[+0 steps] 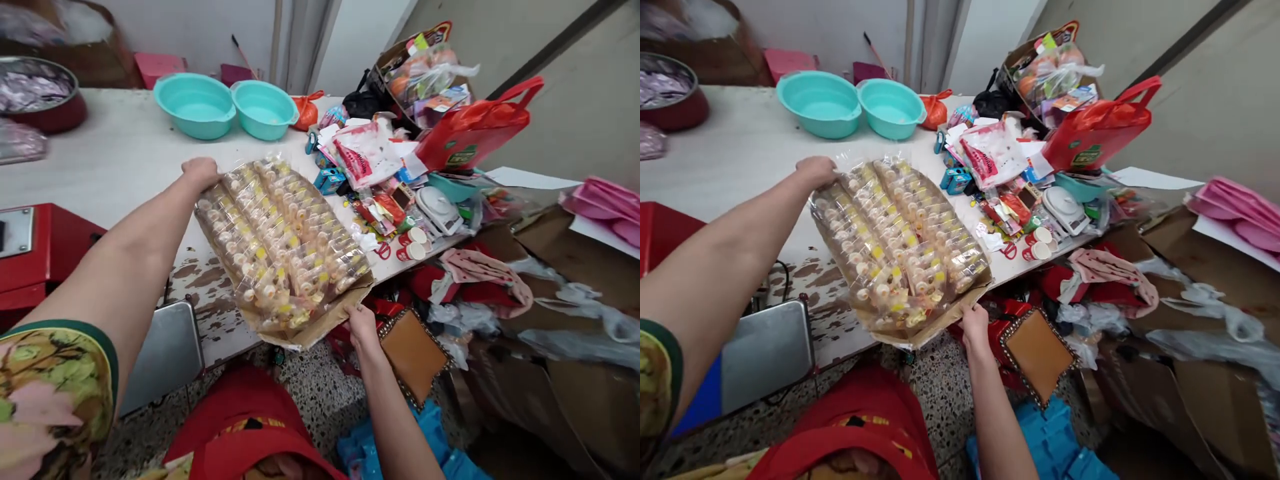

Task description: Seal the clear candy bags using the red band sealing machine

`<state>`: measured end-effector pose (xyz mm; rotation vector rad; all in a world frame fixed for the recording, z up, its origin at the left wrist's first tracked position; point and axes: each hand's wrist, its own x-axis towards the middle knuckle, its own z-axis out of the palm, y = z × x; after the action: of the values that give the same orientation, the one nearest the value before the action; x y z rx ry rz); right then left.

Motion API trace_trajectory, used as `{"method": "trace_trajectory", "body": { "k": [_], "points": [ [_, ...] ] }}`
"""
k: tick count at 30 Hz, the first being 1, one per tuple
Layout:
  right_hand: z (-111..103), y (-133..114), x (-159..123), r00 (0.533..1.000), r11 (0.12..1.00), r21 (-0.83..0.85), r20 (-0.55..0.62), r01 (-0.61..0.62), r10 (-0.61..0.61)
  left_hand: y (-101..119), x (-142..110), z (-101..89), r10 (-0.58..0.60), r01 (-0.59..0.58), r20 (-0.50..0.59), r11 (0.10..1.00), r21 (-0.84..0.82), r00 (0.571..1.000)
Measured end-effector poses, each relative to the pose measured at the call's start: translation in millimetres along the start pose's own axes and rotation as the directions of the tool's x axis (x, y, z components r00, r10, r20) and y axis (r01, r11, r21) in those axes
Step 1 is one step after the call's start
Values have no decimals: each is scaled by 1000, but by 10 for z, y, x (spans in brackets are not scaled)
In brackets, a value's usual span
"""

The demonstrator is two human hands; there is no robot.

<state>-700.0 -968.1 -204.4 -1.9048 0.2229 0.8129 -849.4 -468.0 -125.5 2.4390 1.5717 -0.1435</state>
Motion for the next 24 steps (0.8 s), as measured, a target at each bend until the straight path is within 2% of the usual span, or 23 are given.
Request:
{"method": "trace_trajectory", "body": {
  "k": [2, 3, 4, 6, 8, 10, 12, 13, 15, 18, 21, 24],
  "points": [
    [2, -9, -30, 999, 996, 80, 29, -44, 41, 25, -323, -158, -99, 89, -154, 994, -65, 983],
    [-11, -16, -39, 996, 990, 114, 49, -82, 77, 55, -587, -210, -115, 86, -245, 988, -126, 963],
    [-27, -25, -44, 990, 983, 137, 76, -126, 116, 97, -908, -229, -111, 47, -320, 979, -199, 941],
    [-48, -49, -41, 973, 970, 142, 146, -198, 177, 216, -1670, -149, -125, -9, -380, 943, -333, 916],
    [-38, -81, -31, 954, 964, 137, 226, -230, 196, 347, -2468, 84, -148, -35, -378, 899, -436, 914],
    [6, -112, -22, 929, 958, 133, 311, -253, 202, 448, -3165, 417, -104, -64, -330, 885, -461, 938],
    [67, -134, -12, 902, 947, 125, 363, -297, 236, 502, -3669, 770, -34, -95, -293, 905, -415, 956],
    [98, -139, -5, 892, 939, 119, 370, -322, 259, 518, -3838, 929, -14, -99, -273, 913, -395, 962],
    [146, -138, 19, 885, 928, 110, 360, -355, 296, 547, -4022, 1185, -25, -64, -225, 922, -382, 974],
    [179, -118, 63, 878, 924, 92, 359, -370, 316, 615, -4028, 1387, -96, 15, -197, 927, -376, 976],
    [206, -67, 66, 874, 923, 84, 362, -376, 323, 674, -3902, 1420, -166, 70, -245, 930, -361, 955],
    [289, 26, 12, 867, 923, 83, 384, -375, 318, 687, -3767, 1353, -225, 115, -283, 926, -359, 932]
  ]
}}
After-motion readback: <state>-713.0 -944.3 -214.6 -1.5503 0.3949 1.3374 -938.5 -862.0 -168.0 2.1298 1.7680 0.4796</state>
